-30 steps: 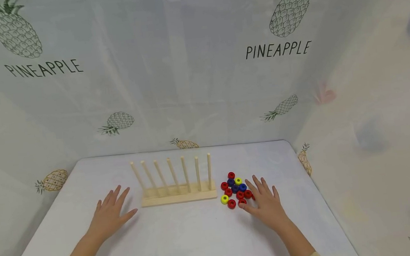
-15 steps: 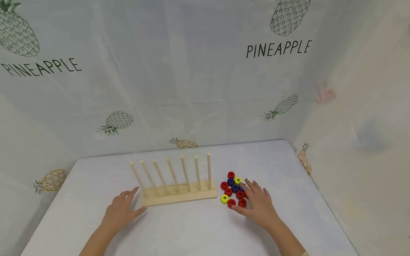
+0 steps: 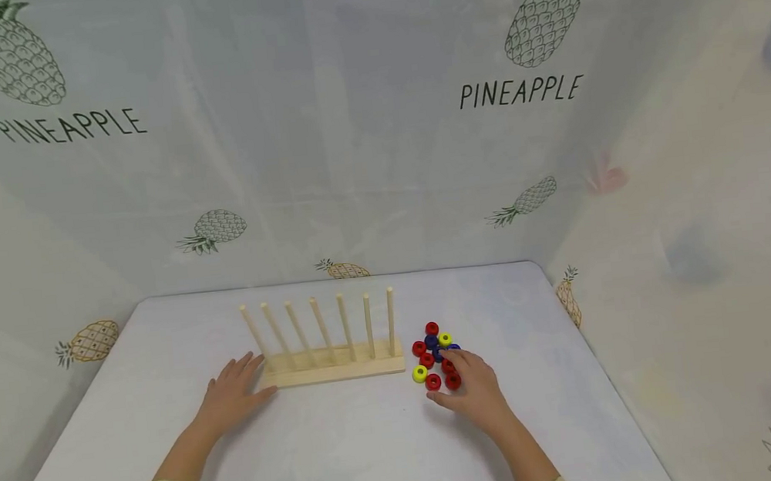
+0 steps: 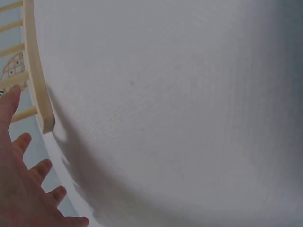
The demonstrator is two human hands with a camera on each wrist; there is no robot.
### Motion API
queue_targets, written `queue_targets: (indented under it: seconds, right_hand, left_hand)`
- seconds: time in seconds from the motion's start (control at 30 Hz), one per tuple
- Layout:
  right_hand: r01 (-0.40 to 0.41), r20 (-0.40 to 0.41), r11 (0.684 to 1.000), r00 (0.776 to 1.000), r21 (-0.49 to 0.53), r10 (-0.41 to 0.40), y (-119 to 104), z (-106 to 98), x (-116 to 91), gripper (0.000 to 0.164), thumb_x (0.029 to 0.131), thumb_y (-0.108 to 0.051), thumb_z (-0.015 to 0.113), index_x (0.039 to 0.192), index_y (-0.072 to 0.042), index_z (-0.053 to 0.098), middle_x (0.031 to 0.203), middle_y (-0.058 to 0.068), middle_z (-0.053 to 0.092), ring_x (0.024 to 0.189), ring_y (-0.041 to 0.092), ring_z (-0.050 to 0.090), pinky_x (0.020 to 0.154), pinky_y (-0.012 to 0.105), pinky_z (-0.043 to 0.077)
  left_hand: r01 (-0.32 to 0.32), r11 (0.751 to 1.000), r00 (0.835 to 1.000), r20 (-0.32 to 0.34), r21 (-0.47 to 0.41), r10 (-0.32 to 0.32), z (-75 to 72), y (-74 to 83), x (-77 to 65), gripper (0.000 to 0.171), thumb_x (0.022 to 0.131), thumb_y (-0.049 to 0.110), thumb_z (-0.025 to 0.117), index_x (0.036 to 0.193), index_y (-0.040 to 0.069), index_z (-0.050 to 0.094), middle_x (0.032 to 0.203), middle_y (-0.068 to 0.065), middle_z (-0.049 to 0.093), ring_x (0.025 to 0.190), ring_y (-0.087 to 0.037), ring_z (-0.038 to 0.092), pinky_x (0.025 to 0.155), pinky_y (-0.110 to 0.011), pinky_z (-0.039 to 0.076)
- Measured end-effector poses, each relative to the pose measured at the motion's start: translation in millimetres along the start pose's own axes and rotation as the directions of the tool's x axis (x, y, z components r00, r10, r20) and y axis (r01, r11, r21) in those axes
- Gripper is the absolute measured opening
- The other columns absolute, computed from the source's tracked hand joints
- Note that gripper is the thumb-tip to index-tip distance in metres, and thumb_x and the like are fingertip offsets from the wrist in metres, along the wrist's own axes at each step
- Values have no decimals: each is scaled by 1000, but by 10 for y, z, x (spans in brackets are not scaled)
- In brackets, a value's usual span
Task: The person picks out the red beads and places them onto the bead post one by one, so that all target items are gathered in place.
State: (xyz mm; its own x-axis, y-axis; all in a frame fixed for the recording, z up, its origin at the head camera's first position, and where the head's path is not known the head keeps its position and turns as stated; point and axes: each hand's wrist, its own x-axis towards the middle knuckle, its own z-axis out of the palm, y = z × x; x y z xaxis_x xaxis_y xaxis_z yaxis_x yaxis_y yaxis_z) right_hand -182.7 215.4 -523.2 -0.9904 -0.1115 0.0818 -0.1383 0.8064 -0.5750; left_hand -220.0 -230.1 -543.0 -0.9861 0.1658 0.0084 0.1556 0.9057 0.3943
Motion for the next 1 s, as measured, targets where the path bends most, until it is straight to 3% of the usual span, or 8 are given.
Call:
queue_targets:
  seconds: [0.53,0.83,1.0]
  right_hand:
    - [43,-31,999,999,-11,-44,18,130,50,52,74,-34,84,117,-12,68,117,7,61,119,35,46,100,59,36]
    - [3,-24,1000,1000,-11,-3,41,185,84,41,72,-28,86,108,-14,72,112,7,63,116,34,45,97,58,39]
    - [14,-41,1000,999,-28,-15,66,219,111,35,72,-22,86,104,-13,73,107,5,65,112,34,47,95,56,41]
  left_hand:
    - [44,999,999,12,-22,-44,111,-49,6,74,94,54,56,151,11,37,155,-26,24,140,-54,13,99,-80,6]
    - [44,998,999,29,-49,-42,178,-142,65,76,93,59,52,153,15,33,158,-24,18,141,-52,6,99,-78,-4]
    - [47,999,998,33,-21,-46,254,-249,74,78,93,64,48,154,20,30,159,-21,16,143,-49,5,97,-78,-11]
